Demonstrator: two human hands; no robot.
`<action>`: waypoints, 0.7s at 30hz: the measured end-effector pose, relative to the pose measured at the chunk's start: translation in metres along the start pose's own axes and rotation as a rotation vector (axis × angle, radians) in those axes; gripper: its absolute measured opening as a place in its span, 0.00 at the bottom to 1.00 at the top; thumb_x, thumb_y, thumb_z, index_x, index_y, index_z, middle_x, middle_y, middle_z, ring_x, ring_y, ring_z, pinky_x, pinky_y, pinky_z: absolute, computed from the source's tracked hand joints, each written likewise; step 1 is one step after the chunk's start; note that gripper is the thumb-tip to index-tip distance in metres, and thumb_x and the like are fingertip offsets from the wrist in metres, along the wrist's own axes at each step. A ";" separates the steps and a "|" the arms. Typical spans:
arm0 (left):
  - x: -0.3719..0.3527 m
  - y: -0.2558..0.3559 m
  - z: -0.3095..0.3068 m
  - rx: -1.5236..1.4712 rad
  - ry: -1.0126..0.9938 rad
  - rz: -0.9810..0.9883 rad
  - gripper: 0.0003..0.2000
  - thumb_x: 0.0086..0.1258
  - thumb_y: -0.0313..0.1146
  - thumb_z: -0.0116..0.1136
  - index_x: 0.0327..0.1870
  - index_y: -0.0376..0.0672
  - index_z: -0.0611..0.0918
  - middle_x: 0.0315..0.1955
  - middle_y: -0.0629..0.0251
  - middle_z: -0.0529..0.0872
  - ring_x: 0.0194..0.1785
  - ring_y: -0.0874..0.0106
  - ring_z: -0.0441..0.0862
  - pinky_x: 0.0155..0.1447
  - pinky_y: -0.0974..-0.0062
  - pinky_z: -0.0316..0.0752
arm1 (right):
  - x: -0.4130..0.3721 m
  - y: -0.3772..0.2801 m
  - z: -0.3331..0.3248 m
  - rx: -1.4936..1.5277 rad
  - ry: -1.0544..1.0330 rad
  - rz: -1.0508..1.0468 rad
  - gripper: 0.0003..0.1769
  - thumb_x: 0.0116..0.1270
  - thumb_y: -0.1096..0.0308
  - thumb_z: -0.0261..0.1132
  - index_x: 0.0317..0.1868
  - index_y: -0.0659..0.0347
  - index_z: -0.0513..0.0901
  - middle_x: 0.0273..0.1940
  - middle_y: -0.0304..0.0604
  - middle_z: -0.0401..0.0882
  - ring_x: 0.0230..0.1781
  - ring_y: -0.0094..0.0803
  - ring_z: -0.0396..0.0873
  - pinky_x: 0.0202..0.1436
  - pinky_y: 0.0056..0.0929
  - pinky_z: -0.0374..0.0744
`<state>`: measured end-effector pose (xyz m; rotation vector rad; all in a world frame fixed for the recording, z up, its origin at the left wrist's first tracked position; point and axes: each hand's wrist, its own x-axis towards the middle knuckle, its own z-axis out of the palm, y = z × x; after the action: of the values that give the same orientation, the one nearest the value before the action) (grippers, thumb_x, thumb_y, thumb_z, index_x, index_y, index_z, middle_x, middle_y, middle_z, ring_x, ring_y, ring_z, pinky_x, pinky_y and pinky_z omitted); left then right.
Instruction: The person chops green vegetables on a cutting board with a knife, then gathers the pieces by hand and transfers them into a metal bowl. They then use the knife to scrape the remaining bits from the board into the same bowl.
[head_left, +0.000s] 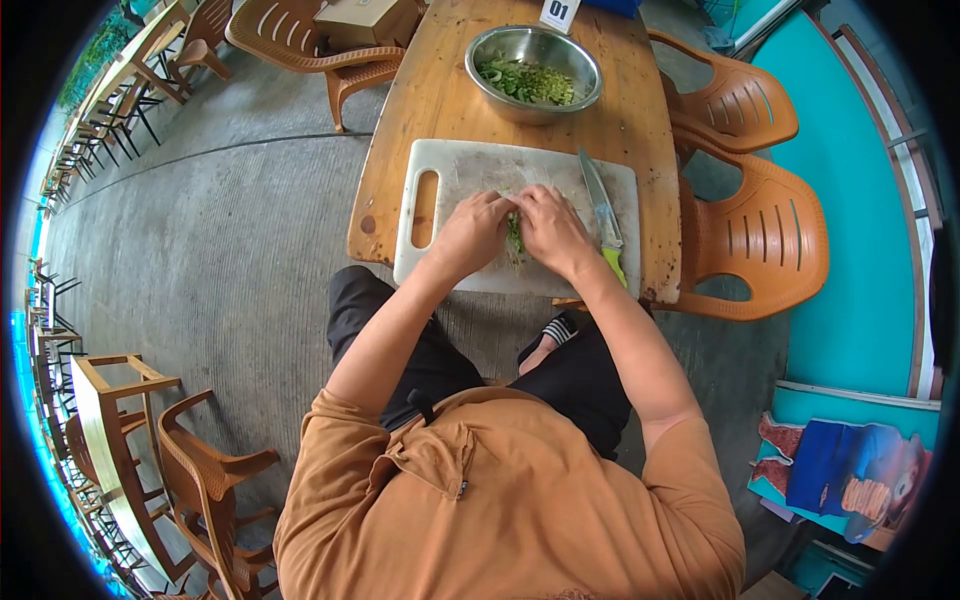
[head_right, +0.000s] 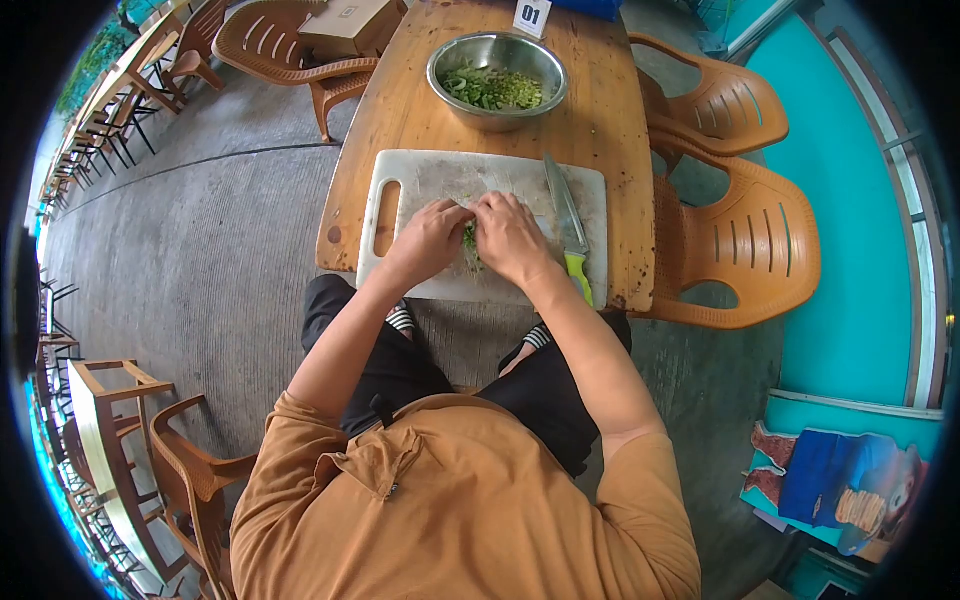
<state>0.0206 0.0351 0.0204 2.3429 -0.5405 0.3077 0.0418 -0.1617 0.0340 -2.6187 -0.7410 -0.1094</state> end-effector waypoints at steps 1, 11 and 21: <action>0.001 0.003 -0.001 -0.156 -0.036 0.030 0.08 0.75 0.25 0.61 0.51 0.35 0.87 0.45 0.52 0.90 0.54 0.52 0.88 0.62 0.57 0.82 | -0.006 -0.002 -0.003 0.043 -0.023 -0.037 0.20 0.75 0.66 0.63 0.63 0.60 0.86 0.62 0.47 0.83 0.67 0.48 0.77 0.72 0.50 0.75; 0.007 -0.010 -0.010 -0.553 0.233 -0.353 0.07 0.81 0.26 0.58 0.52 0.34 0.84 0.42 0.52 0.92 0.46 0.62 0.93 0.52 0.65 0.85 | -0.013 -0.013 0.012 -0.114 0.229 0.008 0.34 0.66 0.37 0.76 0.63 0.51 0.88 0.66 0.49 0.79 0.73 0.51 0.71 0.80 0.57 0.66; -0.009 -0.019 -0.008 -0.562 0.196 -0.424 0.08 0.84 0.28 0.59 0.55 0.34 0.84 0.43 0.62 0.91 0.48 0.74 0.91 0.54 0.73 0.84 | -0.008 -0.002 0.011 0.013 0.182 -0.011 0.13 0.71 0.64 0.70 0.54 0.54 0.90 0.54 0.41 0.87 0.62 0.45 0.81 0.68 0.50 0.77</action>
<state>0.0209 0.0561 0.0119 1.7943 -0.0145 0.1551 0.0338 -0.1595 0.0229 -2.5501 -0.6897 -0.3401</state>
